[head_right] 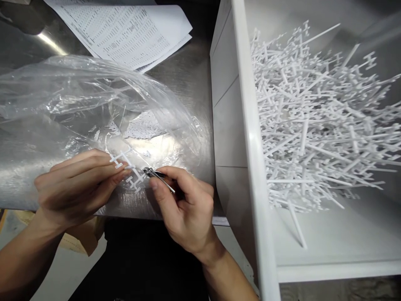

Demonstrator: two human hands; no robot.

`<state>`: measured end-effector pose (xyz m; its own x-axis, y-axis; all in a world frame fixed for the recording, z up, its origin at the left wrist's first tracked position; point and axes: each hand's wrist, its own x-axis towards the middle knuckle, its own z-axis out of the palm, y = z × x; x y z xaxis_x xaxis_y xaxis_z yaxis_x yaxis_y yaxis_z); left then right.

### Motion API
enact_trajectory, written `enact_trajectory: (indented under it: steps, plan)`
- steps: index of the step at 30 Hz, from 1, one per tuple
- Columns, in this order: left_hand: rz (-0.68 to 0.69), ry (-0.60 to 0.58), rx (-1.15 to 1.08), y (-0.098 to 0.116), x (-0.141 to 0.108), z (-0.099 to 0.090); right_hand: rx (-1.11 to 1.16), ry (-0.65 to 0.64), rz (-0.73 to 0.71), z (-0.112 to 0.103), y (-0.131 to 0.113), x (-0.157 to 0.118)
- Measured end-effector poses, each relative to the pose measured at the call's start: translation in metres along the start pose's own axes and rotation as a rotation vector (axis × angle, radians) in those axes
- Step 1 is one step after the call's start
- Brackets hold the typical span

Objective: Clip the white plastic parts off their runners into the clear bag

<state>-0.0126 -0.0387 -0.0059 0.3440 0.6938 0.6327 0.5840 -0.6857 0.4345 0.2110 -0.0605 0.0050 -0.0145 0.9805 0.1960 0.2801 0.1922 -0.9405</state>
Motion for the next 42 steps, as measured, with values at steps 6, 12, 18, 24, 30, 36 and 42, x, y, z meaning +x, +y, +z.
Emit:
enact_trajectory:
  steps: [6,12,18,24,30,36,42]
  plan:
    - [-0.027,-0.026,-0.022,-0.0010,0.0035,0.0025,-0.016,0.046,0.018,0.0016,0.0008,0.0026]
    - [-0.072,-0.047,-0.024,0.0012,0.0031,0.0016,0.151,0.004,0.074,0.0011,-0.0073,0.0016]
    - [-0.048,-0.038,-0.009,0.0006,0.0025,0.0020,0.144,-0.054,0.020,0.0010,-0.0050,-0.0019]
    - [-0.017,-0.044,0.040,-0.0009,0.0016,0.0019,0.085,-0.077,-0.049,-0.0012,0.0006,-0.0033]
    - [0.005,-0.074,0.103,-0.0024,0.0009,0.0018,0.052,-0.059,-0.024,-0.0005,-0.0016,-0.0006]
    - [-0.128,-0.062,0.034,0.0014,0.0028,0.0003,0.186,0.051,0.162,0.0021,-0.0058,0.0001]
    - [-0.173,0.009,-0.015,0.0042,0.0033,-0.0020,0.194,0.089,0.152,0.0019,-0.0058,-0.0029]
